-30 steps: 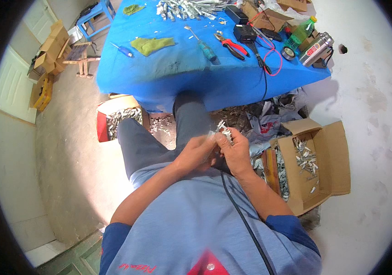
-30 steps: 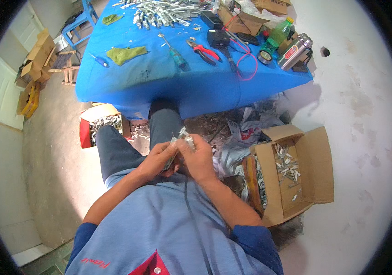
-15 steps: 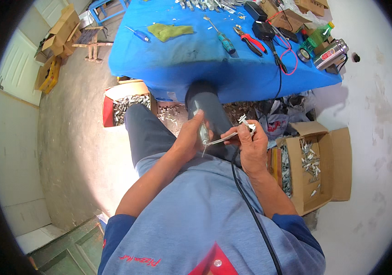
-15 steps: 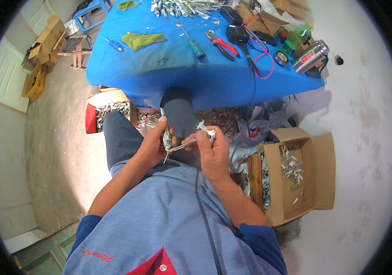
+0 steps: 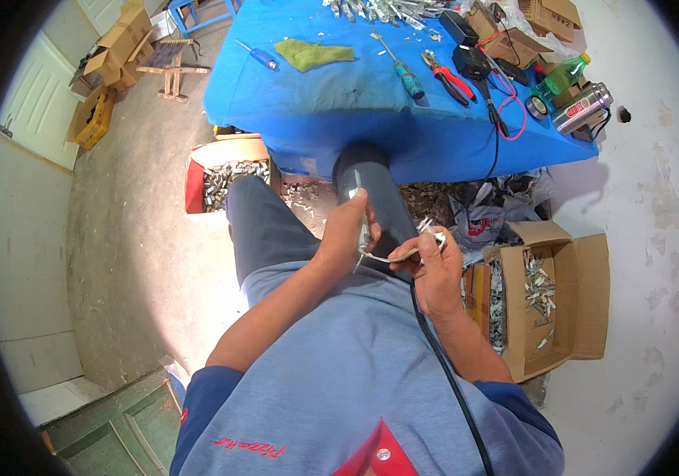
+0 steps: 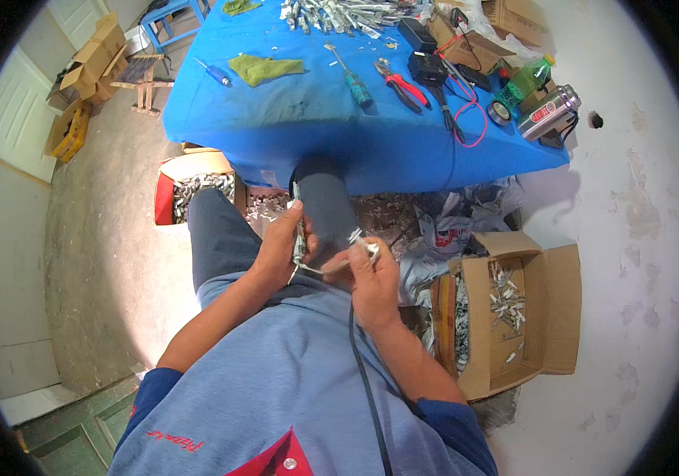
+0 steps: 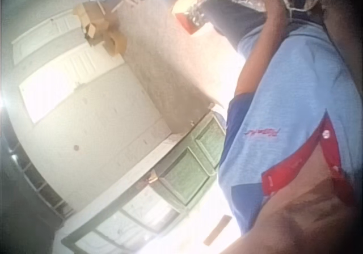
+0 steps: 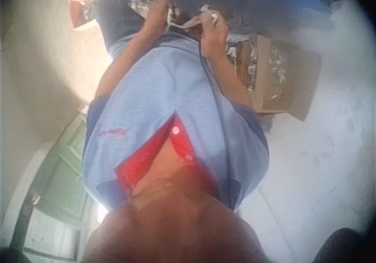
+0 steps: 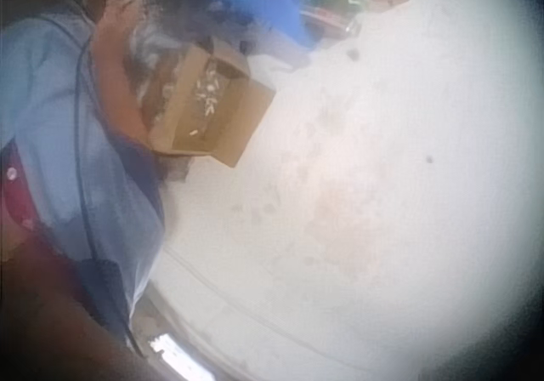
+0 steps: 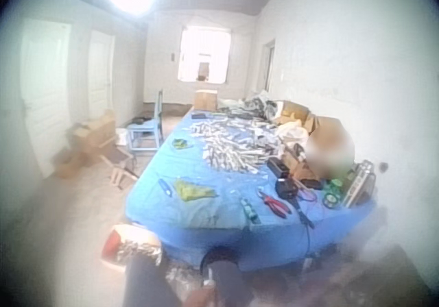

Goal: The person uses a screwdriver and pliers to pry apart a metal component over a blue table covered with various metal parts and tools.

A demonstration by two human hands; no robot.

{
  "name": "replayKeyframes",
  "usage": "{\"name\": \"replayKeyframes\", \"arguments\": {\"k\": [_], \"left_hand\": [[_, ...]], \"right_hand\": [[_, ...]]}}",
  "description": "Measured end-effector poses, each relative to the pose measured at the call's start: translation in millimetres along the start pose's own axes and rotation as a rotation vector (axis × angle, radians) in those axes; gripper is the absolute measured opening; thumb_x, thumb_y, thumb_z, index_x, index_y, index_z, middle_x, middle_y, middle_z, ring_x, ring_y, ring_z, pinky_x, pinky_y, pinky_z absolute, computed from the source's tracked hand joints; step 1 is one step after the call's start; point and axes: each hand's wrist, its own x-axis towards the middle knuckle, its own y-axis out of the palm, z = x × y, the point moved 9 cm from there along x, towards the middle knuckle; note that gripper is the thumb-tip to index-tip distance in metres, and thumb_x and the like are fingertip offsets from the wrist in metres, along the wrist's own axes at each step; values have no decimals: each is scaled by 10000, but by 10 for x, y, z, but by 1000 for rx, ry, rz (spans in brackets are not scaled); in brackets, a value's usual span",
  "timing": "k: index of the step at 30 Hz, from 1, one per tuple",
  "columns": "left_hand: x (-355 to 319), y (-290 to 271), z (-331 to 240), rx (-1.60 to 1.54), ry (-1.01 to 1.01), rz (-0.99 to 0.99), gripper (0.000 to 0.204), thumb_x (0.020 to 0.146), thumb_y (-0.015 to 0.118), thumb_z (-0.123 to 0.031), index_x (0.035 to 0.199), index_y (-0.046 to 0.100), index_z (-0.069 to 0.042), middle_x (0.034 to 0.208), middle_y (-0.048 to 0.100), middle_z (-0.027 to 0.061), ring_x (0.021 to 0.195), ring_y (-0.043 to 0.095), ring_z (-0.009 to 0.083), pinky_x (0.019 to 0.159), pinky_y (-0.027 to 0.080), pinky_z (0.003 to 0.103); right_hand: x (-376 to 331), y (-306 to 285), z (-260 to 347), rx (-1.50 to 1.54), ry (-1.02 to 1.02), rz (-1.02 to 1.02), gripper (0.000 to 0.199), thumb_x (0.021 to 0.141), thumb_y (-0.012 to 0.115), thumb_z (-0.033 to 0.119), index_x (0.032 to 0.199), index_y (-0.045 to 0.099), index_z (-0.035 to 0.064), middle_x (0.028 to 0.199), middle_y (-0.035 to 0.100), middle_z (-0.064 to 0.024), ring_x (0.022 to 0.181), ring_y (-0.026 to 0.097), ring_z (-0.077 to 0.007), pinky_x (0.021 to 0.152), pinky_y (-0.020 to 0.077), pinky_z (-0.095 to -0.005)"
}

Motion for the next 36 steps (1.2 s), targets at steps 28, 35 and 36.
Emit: {"name": "replayKeyframes", "arguments": {"k": [28, 35, 36], "left_hand": [[-54, 168, -24, -160, -52, 307, 619, 1053, 277, -630, 880, 550, -102, 572, 540, 57, 459, 450, 154, 454, 347, 287], [-109, 133, 59, -125, -125, 306, 691, 1048, 240, -651, 817, 543, -76, 524, 494, 64, 437, 436, 162, 433, 339, 285], [-86, 161, 85, -121, -146, 312, 693, 1047, 239, -655, 815, 542, -77, 522, 492, 62, 435, 436, 161, 430, 339, 283]], "right_hand": [[-1742, -6092, 1754, -728, -227, -1499, 389, 983, 636, 308, 988, 666, -80, 812, 675, -128, 694, 623, -245, 617, 513, -392], [-1749, -5622, 1487, -575, -2, -1609, 540, 955, 636, 454, 1178, 681, -36, 1054, 709, -157, 960, 670, -292, 888, 519, -483], [-1601, -5695, 1539, -761, 8, -1514, 545, 957, 639, 445, 1205, 666, -39, 1097, 699, -160, 981, 668, -289, 887, 522, -471]]}}
